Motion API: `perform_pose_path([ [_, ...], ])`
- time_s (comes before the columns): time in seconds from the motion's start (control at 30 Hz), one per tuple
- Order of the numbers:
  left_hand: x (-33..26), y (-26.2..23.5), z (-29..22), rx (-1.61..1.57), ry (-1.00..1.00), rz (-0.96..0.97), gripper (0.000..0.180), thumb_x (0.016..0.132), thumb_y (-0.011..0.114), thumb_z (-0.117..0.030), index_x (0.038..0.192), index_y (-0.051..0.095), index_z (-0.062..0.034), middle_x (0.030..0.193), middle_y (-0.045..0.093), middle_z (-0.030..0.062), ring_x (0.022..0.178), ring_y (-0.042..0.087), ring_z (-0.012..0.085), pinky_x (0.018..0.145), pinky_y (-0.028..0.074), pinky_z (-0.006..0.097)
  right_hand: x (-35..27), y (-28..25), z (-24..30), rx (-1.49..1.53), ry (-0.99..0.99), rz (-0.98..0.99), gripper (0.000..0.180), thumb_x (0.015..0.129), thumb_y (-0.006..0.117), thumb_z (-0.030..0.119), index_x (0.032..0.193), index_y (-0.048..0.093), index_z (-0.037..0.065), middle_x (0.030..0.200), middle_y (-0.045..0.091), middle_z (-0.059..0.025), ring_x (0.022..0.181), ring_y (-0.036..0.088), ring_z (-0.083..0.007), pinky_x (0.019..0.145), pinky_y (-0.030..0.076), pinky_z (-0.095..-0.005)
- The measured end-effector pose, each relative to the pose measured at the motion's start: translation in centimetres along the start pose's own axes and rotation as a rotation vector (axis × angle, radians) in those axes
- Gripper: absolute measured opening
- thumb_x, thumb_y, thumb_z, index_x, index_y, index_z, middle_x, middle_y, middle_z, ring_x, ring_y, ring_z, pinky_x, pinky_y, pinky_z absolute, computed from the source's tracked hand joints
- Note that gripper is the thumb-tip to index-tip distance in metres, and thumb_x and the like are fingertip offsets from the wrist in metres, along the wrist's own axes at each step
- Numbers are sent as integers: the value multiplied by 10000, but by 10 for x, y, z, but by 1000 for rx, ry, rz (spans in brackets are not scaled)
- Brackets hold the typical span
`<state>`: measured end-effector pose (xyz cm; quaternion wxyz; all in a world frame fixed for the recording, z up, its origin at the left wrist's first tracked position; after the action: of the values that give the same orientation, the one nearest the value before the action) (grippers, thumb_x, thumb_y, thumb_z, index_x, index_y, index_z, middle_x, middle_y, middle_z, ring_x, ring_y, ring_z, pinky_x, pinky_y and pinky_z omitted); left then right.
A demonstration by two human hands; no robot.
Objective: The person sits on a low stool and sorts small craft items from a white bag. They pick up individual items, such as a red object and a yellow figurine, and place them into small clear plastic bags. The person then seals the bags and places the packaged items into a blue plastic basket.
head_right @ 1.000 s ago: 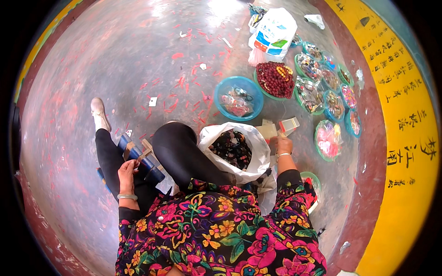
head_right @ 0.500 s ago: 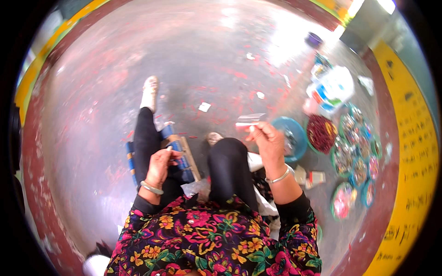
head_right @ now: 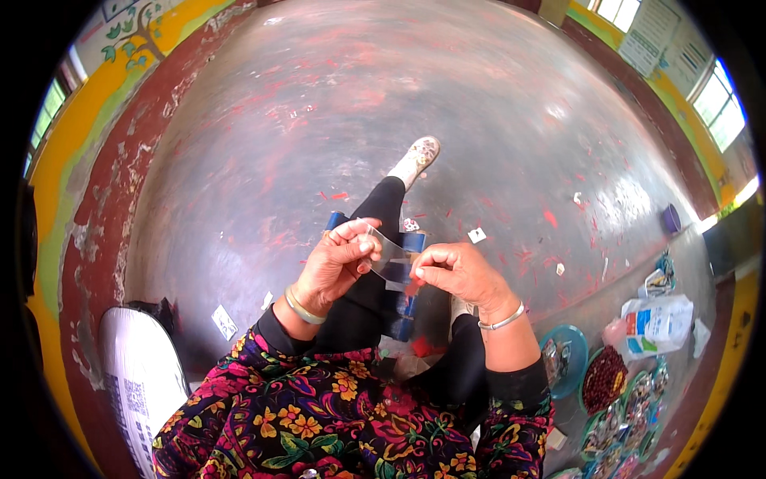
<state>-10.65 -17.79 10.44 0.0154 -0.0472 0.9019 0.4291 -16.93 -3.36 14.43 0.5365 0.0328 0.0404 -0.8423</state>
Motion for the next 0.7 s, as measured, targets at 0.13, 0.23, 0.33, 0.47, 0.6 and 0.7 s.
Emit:
perform_pose_path([
  [0.13, 9, -15, 7, -31, -36, -67, 146, 850, 592, -18, 995, 609, -20, 910, 641, 69, 782, 601, 117, 586, 442, 199, 3, -10, 0, 217, -87, -117, 130, 860, 586, 109, 905, 624, -6, 829, 630, -37, 743, 575, -114, 723, 445, -247],
  [0.23, 18, -8, 16, -192, -86, 24, 164, 846, 581, 4, 1009, 581, 18, 896, 616, 70, 768, 598, 110, 599, 468, 184, -3, -30, -4, 298, -117, -290, 182, 838, 614, 83, 1006, 612, 10, 897, 626, -52, 798, 575, -127, 743, 437, -244],
  [0.33, 25, 3, 37, -353, -204, 150, 177, 844, 564, 25, 1020, 556, 47, 893, 594, 88, 757, 591, 111, 623, 494, 171, -5, -37, 11, 167, -307, -462, 326, 793, 660, 56, 1110, 584, 37, 1016, 617, -59, 917, 561, -133, 788, 429, -249],
  [0.47, 23, 8, 68, -385, -367, 140, 199, 848, 544, 40, 1045, 537, 71, 864, 584, 107, 715, 589, 121, 562, 493, 161, -9, -28, 22, -151, -374, -344, 291, 754, 696, 44, 1040, 639, 56, 1094, 601, -43, 1002, 535, -140, 826, 418, -258],
  [0.6, 15, 11, 86, -396, -471, 70, 259, 865, 519, 39, 1122, 515, 70, 909, 610, 142, 735, 631, 161, 558, 524, 156, -11, -25, 20, -326, -451, -258, 136, 769, 691, 62, 902, 682, 36, 971, 645, -28, 913, 572, -142, 784, 436, -261],
  [0.7, 15, 9, 89, -332, -479, 100, 251, 899, 506, -29, 1141, 519, 36, 981, 620, 145, 803, 631, 169, 611, 527, 191, -12, -37, 5, -98, -279, -379, 97, 792, 678, 74, 870, 684, 15, 850, 663, -32, 797, 591, -124, 722, 445, -251],
])
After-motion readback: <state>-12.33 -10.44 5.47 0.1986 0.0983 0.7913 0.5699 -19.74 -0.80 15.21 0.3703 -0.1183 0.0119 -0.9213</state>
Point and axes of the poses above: each hand's wrist, its own x-axis towards the middle knuckle, its own y-axis out of the palm, z = x × y, the point moved 8 cm from there along x, towards the middle knuckle
